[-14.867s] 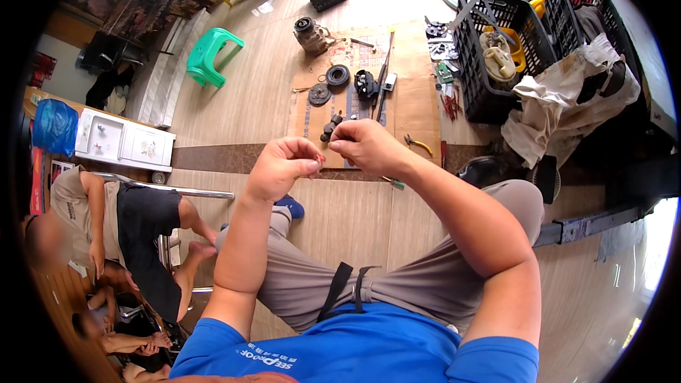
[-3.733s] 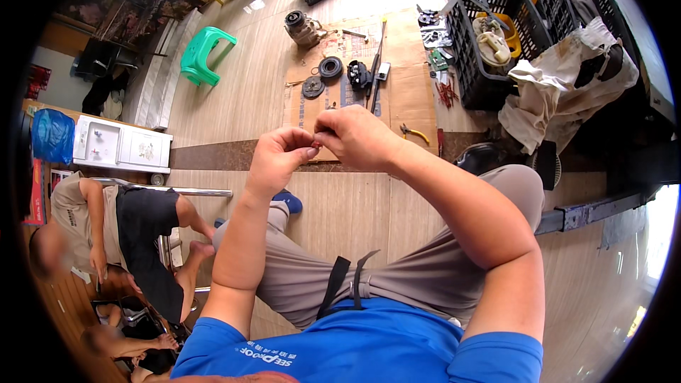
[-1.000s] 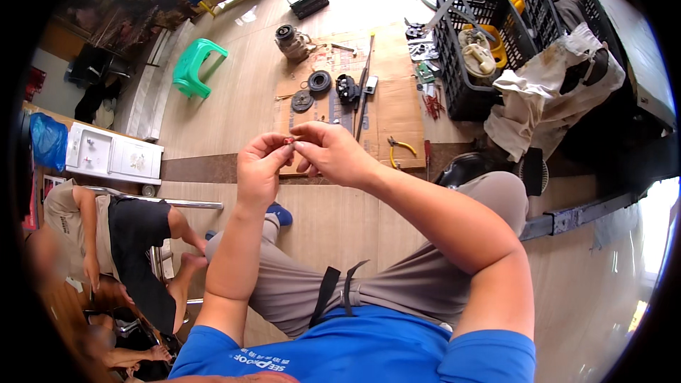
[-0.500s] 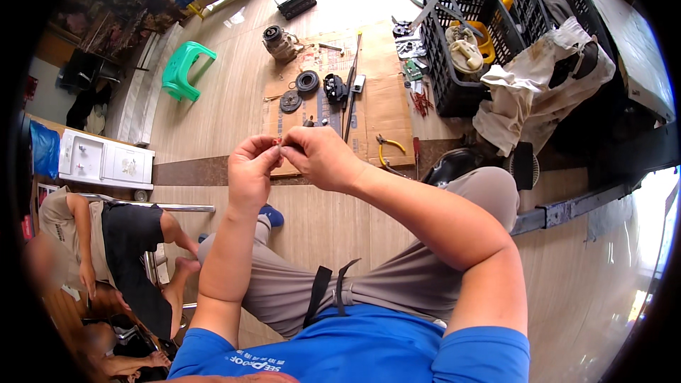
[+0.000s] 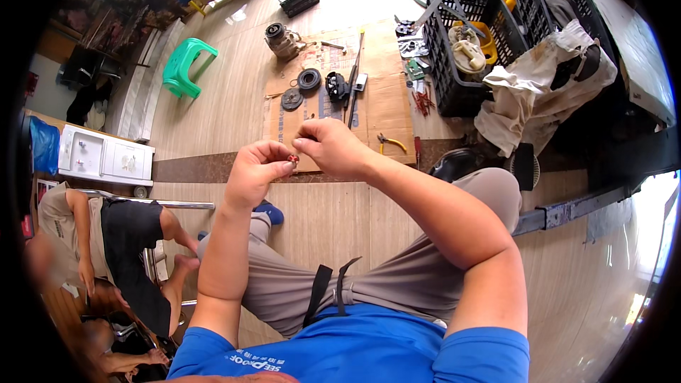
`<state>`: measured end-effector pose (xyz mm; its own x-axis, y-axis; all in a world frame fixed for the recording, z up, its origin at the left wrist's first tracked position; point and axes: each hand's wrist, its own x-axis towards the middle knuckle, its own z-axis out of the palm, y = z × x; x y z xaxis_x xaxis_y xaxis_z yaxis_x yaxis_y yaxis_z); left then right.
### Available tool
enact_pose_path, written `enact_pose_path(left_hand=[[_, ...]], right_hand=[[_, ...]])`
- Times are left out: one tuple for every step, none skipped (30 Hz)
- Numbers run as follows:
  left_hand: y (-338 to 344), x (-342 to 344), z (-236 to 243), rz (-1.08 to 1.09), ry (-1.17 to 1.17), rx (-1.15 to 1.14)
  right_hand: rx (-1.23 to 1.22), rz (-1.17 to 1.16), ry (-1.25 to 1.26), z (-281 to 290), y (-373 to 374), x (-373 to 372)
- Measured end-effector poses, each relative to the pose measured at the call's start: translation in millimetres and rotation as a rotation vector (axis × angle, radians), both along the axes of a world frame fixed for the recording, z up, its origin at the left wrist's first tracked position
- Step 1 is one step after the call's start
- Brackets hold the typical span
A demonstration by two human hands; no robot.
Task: The person assembles small metal engine components by hand, inserting a spring and a pin into a larger metal housing while sitting at a workspace.
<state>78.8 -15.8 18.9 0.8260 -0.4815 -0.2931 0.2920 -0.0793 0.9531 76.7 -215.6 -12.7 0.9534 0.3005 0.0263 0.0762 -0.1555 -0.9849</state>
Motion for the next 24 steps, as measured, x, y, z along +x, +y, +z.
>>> enact_pose_path(left_hand=[[1, 1, 0, 0.001, 0.038, -0.066], [2, 2, 0, 0.002, 0.038, -0.065], [2, 1, -1, -0.002, 0.04, -0.047], [3, 1, -2, -0.007, 0.043, -0.029], [3, 1, -3, -0.003, 0.043, -0.028], [1, 0, -4, -0.003, 0.04, 0.031], [0, -1, -5, -0.001, 0.037, 0.091], [-1, -2, -7, 0.004, 0.037, 0.092], [-2, -2, -8, -0.015, 0.037, 0.101], [-3, -2, -8, -0.035, 0.038, 0.109], [-3, -2, -7, -0.031, 0.039, 0.113], [-4, -1, -5, -0.069, 0.05, 0.137], [-3, 0, -3, -0.107, 0.06, 0.161], [-2, 1, -4, -0.106, 0.06, 0.163], [0, 2, -6, -0.103, 0.076, 0.139], [2, 3, -6, -0.101, 0.091, 0.116], [4, 3, -4, -0.096, 0.089, 0.118], [3, 2, 0, -0.048, 0.09, 0.102], [3, 2, 2, 0.0, 0.091, 0.085], [3, 3, 2, -0.001, 0.091, 0.085], [4, 3, 2, 0.02, 0.079, 0.082], [5, 4, 3, 0.039, 0.067, 0.078], [6, 4, 2, 0.041, 0.066, 0.08], [6, 5, 0, 0.05, 0.034, 0.105]], right_hand=[[0.044, 0.007, 0.061, -2, 1, 1], [0.044, 0.008, 0.061, -4, 1, 1], [0.046, -0.006, 0.042, -3, 1, 1], [0.048, -0.02, 0.023, -2, 2, 1], [0.048, -0.017, 0.024, -1, 2, 0], [-0.016, -0.003, -0.066, 4, 1, -1], [-0.079, 0.01, -0.156, 7, 1, -2], [-0.077, 0.016, -0.157, 9, 2, -2], [-0.143, 0.034, -0.209, 10, 3, -4], [-0.209, 0.053, -0.263, 9, 4, -4], [-0.205, 0.057, -0.262, 7, 3, -4], [-0.187, 0.038, -0.224, 5, 1, -2], [-0.169, 0.018, -0.186, 3, 0, 0], [-0.167, 0.02, -0.186, 1, -2, 0], [-0.122, 0.013, -0.155, 2, -2, 2], [-0.078, 0.006, -0.123, 3, -1, 2], [-0.086, -0.008, -0.121, 5, -2, 1], [-0.085, -0.008, -0.122, 4, -4, 2], [-0.083, 0.008, -0.121, 3, -7, 4], [-0.081, 0.023, -0.121, 3, -9, 5], [-0.079, 0.025, -0.122, 5, -11, 4], [-0.102, 0.086, -0.121, 9, -13, 3], [-0.125, 0.147, -0.121, 12, -14, 3], [-0.125, 0.148, -0.12, 13, -14, 2]])
